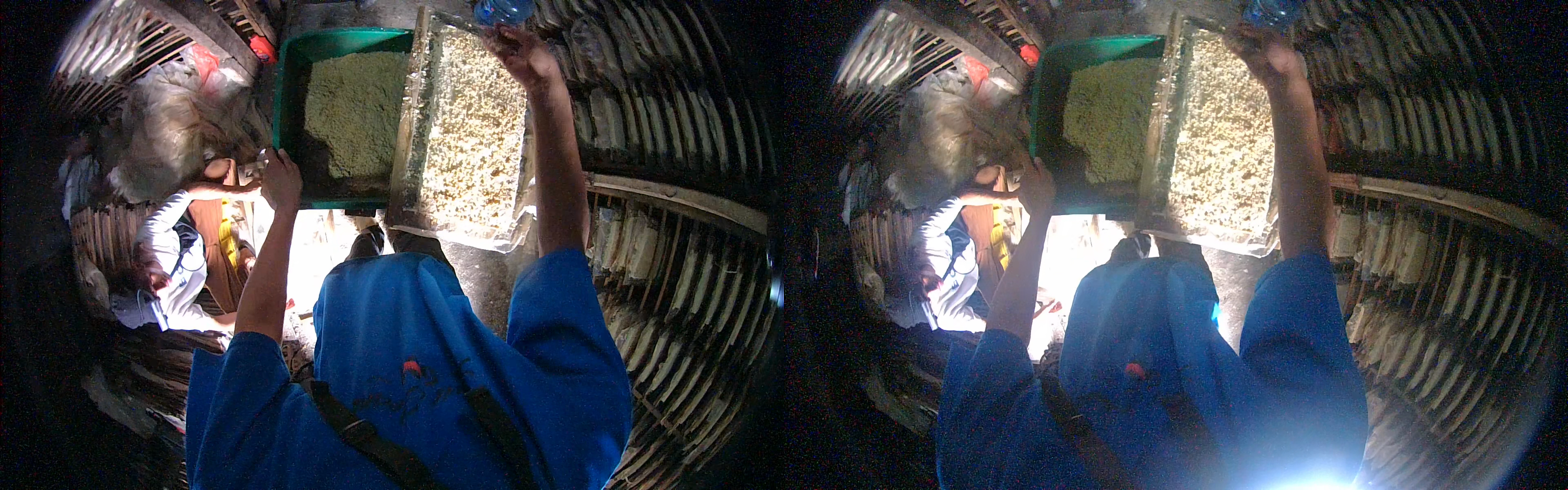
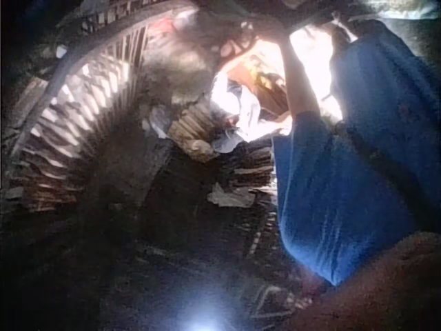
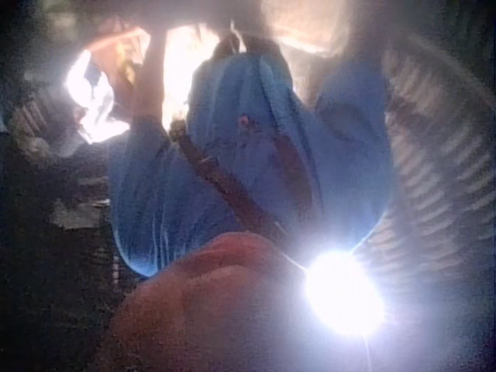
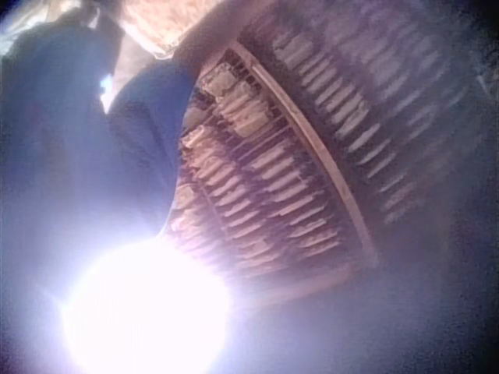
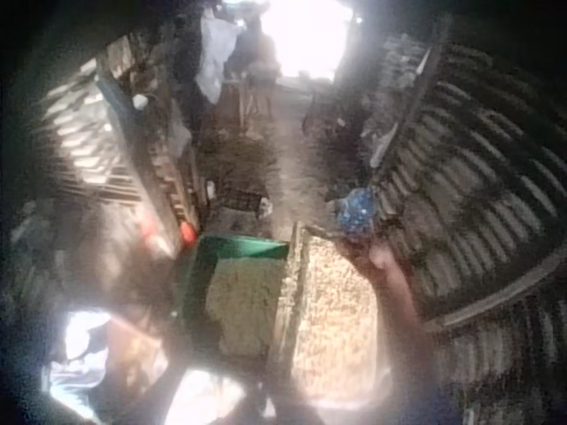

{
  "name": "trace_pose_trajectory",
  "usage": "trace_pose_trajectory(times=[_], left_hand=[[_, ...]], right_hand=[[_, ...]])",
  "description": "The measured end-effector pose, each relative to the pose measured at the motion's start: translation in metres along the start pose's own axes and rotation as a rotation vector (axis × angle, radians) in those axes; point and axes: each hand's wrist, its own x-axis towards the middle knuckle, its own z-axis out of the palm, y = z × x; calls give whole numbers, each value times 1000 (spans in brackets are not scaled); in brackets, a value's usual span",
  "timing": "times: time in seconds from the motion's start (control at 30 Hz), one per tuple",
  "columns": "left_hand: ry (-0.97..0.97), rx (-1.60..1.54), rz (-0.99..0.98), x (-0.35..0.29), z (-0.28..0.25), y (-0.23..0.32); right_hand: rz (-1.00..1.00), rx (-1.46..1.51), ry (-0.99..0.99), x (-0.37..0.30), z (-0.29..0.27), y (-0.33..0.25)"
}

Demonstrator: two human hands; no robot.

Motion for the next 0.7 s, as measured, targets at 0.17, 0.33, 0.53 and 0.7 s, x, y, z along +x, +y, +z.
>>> trace_pose_trajectory(times=[0.17, 0.33, 0.53, 0.7], left_hand=[[-5, -45, -39, 0, -1, 3], [81, 14, 70, 0, 19, -13], [-91, -7, -87, 0, -8, 11], [-33, -70, -85, -9, -12, 4]], right_hand=[[-102, -524, 41, -38, 4, 39], [42, -91, 96, -11, -8, 25], [-318, -980, 11, -5, -23, 40], [-28, -9, 82, -84, 44, 28]])
